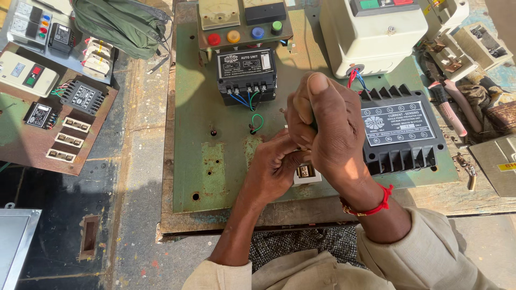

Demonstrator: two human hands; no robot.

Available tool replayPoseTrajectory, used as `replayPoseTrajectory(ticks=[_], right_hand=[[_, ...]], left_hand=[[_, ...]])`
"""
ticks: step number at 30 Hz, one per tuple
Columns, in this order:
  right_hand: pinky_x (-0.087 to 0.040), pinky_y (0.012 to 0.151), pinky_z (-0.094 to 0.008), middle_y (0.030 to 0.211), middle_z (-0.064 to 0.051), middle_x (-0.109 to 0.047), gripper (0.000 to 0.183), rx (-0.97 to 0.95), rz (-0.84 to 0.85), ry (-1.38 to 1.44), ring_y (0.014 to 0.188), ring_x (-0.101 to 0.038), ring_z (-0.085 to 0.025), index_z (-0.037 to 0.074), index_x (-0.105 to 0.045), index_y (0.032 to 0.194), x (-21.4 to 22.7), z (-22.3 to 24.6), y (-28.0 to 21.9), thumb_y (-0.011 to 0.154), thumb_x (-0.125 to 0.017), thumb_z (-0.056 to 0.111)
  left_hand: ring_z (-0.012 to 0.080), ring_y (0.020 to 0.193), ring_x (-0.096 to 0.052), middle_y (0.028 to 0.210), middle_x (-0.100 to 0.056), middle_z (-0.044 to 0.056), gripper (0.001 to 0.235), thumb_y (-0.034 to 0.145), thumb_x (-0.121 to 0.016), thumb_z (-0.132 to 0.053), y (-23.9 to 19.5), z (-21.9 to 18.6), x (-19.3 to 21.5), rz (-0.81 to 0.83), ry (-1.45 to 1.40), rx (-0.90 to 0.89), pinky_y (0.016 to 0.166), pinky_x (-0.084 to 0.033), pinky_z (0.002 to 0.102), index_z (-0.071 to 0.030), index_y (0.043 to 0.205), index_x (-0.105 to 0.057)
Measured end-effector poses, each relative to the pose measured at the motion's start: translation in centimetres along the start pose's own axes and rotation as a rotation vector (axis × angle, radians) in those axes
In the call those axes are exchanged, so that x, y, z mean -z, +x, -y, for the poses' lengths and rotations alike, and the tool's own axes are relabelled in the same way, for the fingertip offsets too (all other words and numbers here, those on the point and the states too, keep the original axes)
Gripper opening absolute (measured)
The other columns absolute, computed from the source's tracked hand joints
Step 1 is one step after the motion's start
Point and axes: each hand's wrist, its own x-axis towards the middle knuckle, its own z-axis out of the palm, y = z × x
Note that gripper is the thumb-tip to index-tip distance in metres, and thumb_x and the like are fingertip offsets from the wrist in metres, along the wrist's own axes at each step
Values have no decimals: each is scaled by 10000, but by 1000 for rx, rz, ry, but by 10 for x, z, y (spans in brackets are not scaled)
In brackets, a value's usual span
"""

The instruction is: The person unscrews a component from an electrical panel using a screwdriver, handles several small screws and metal parts, and wipes a component with a cloth.

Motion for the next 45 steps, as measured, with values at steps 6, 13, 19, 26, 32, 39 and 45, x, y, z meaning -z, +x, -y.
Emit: replayPoseTrajectory(ticks=[6,13,19,26,32,39,45], right_hand=[[-302,479,-285,599,-3,-345,501,-26,149,54,489,-287,-103,121,-411,794,30,22,7,1123,-544,474],[-223,549,-265,642,26,-313,475,71,-39,159,534,-267,-108,153,-369,804,99,72,-16,1144,-517,449],[-265,498,-296,557,12,-317,504,67,-81,-52,450,-258,-97,137,-402,802,98,80,-37,1120,-565,493],[-288,523,-300,612,-8,-360,433,-44,-156,106,487,-309,-104,93,-451,873,99,79,-34,1097,-603,431],[-411,529,-333,764,-68,-506,234,-207,-292,-2,604,-463,-152,113,-483,1032,109,78,-19,1011,-549,337],[-462,644,-449,854,-170,-602,285,-269,-357,-909,684,-591,-276,75,-471,1193,212,48,31,1036,-546,301],[-501,912,-538,1123,-339,-650,366,-94,-227,-1390,1024,-637,-511,-6,-554,1235,322,-34,55,899,-584,135]], left_hand=[[424,1492,-339,1559,-439,248,986,733,-862,-516,-11,-30,-2,42,725,-27,1213,-297,542,-13,1479,-462],[407,1467,-273,1592,-250,173,1258,575,-965,-455,7,-24,-9,201,944,154,1215,-273,522,-50,1550,-281],[397,1439,-350,1529,-344,153,1281,503,-1015,-359,7,-21,-9,142,833,153,1185,-356,490,-84,1541,-317],[391,1440,-347,1538,-334,152,1265,499,-1009,-292,7,-20,-10,136,822,177,1165,-370,488,-96,1542,-319],[380,1448,-353,1555,-345,141,1193,522,-976,-244,10,-27,-12,140,787,198,1157,-381,473,-111,1535,-359],[437,1473,-234,1588,-291,197,1010,622,-915,-363,-1,-24,-23,117,1041,10,1176,-229,597,-95,1478,-450],[429,1484,-200,1572,-342,175,647,814,-719,-385,-9,-25,-46,199,1234,-89,1152,-169,673,-114,1381,-569]])
